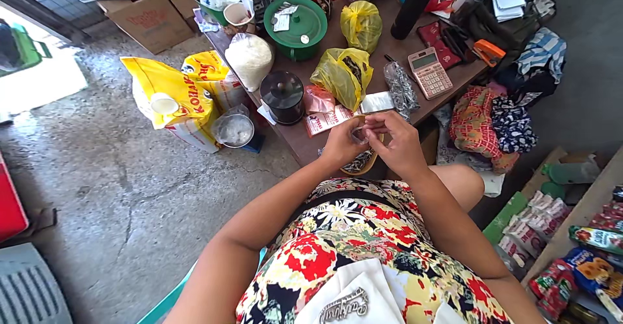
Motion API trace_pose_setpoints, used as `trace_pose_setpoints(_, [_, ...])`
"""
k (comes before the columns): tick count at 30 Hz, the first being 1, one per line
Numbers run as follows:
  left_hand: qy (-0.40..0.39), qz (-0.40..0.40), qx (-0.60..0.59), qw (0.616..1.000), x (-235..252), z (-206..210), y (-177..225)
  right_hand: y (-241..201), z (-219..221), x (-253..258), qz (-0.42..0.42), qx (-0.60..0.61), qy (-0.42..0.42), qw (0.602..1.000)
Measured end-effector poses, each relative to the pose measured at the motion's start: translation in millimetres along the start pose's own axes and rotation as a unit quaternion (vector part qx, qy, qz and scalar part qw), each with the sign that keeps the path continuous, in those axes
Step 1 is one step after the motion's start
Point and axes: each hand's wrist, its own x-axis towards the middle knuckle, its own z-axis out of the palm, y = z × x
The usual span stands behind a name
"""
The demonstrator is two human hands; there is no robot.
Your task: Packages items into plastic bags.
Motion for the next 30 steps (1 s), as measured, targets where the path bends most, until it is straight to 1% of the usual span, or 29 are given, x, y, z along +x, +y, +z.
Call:
trace_pose_setpoints(3, [0.002, 0.005, 0.002, 1.000, -2, -3, 1, 4, -4, 0, -0.008, -0.004, 0.002, 1.000])
trace_pose_setpoints(5, [0.008, 0.010, -0.001, 1.000, -4, -7, 1, 13, -6, 1, 0.023, -0.005, 0.027, 0.999])
trace_pose_setpoints(6, [0.014, 0.013, -0.001, 1.000, -4, -10, 0, 21, -6, 3, 0.050, -0.013, 0.024, 0.998])
trace_pose_setpoints(7, [0.019, 0.016, -0.004, 1.000, -5, -13, 0, 30, -2, 4, 0.083, -0.025, 0.000, 0.996])
trace_pose_setpoints(8, [0.025, 0.020, -0.008, 0.999, -7, -15, -1, 39, 4, 6, 0.120, -0.034, -0.046, 0.991])
trace_pose_setpoints(10, [0.035, 0.025, -0.021, 0.999, -8, -16, -2, 62, 28, 4, 0.170, -0.054, -0.175, 0.968])
trace_pose_setpoints(12, [0.038, 0.020, -0.031, 0.999, -9, -17, -1, 81, 59, -5, 0.170, -0.086, -0.261, 0.946])
trace_pose_setpoints(14, [0.037, 0.019, -0.033, 0.999, -10, -17, -1, 82, 80, -12, 0.196, -0.127, -0.316, 0.920])
trace_pose_setpoints(15, [0.037, 0.018, -0.033, 0.999, -11, -18, 0, 81, 87, -15, 0.200, -0.145, -0.330, 0.911])
trace_pose_setpoints(17, [0.039, 0.018, -0.035, 0.998, -12, -19, 0, 81, 93, -18, 0.203, -0.164, -0.337, 0.904])
trace_pose_setpoints(19, [0.042, 0.024, -0.035, 0.998, -12, -19, -1, 78, 89, -15, 0.217, -0.163, -0.342, 0.900])
trace_pose_setpoints(23, [0.041, 0.023, -0.037, 0.998, -11, -18, -2, 84, 82, -15, 0.226, -0.162, -0.310, 0.909])
trace_pose_setpoints(28, [0.027, 0.011, -0.036, 0.999, -9, -16, 1, 78, 82, -13, 0.249, -0.164, -0.335, 0.894])
trace_pose_setpoints(30, [0.025, 0.016, -0.027, 0.999, -9, -17, 1, 78, 81, -13, 0.251, -0.144, -0.323, 0.901])
